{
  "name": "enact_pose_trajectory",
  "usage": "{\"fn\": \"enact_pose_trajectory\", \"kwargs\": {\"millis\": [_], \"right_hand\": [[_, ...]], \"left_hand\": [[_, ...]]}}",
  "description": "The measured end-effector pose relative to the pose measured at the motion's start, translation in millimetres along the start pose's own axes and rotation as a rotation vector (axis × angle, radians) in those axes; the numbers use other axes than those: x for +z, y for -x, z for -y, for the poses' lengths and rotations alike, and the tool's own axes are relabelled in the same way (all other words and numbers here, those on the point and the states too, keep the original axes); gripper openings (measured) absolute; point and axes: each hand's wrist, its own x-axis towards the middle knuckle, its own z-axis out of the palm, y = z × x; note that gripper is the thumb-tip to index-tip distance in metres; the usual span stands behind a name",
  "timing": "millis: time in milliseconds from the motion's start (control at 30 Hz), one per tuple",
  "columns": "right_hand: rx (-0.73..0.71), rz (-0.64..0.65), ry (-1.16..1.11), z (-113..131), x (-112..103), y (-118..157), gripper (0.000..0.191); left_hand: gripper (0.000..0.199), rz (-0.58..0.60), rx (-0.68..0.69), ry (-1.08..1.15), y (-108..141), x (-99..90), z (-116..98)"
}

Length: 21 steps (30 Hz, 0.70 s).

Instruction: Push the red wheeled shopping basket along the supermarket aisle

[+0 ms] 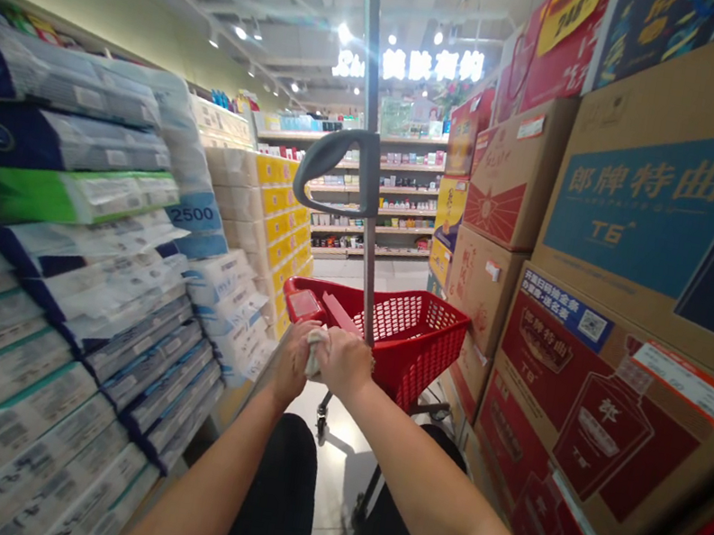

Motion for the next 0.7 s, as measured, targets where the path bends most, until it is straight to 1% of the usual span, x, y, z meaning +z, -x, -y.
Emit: {"fn": "enact_pose_trajectory", "kwargs": {"millis": [67,100,133,167,233,300,333,367,400,500,533,567,633,700], "right_hand": [[-0.152,-0.078,0.015,-5.3,4.8,9.2,0.028],[-0.225,-0.103,0.026,-8.3,6.8,12.9,0.031],[-0.27,-0.108,0.036,-10.7,7.8,14.6,0.035],[-0.279,-0.088,0.039,-11.8,7.6,13.8,0.036],[-0.207,0.0,0.018,-9.7,4.3,5.9,0.029],[-0.069,0.076,-0.015,-4.2,0.6,-4.1,0.024],[-0.023,0.086,-0.029,-1.5,-0.1,-7.1,0.024],[-0.011,0.075,-0.034,0.5,0.5,-7.9,0.025],[-0.035,0.047,-0.03,1.5,2.1,-6.6,0.025],[-0.205,-0.047,-0.004,-0.3,9.7,2.2,0.03],[-0.227,-0.052,-0.002,-1.1,11.5,3.3,0.032],[-0.213,-0.036,-0.01,-1.3,12.4,2.4,0.032],[-0.095,0.031,-0.036,0.5,12.2,-4.2,0.027],[0.04,0.08,-0.045,3.9,11.8,-11.2,0.03]], "left_hand": [[0.049,0.022,0.015,0.0,0.5,-1.3,-0.9],[0.049,0.033,0.016,-0.003,0.5,-1.6,-1.0],[0.048,0.04,0.011,-0.006,0.4,-1.8,-0.8],[0.048,0.04,0.004,-0.009,0.0,-1.8,-0.3],[0.048,0.031,-0.008,-0.011,-1.5,-1.6,1.5],[0.049,0.022,-0.032,-0.012,-3.9,-1.5,4.2],[0.05,0.018,-0.041,-0.012,-5.1,-1.8,5.7],[0.051,0.02,-0.046,-0.013,-6.3,-2.4,7.1],[0.051,0.027,-0.048,-0.014,-7.3,-3.2,8.4],[0.05,0.045,-0.055,-0.007,-8.7,-5.8,12.2],[0.05,0.047,-0.058,-0.002,-8.5,-6.3,13.8],[0.05,0.047,-0.057,0.003,-8.3,-6.6,15.6],[0.05,0.036,-0.048,0.005,-7.5,-6.3,20.1],[0.052,0.029,-0.045,0.006,-7.0,-5.9,24.6]]}}
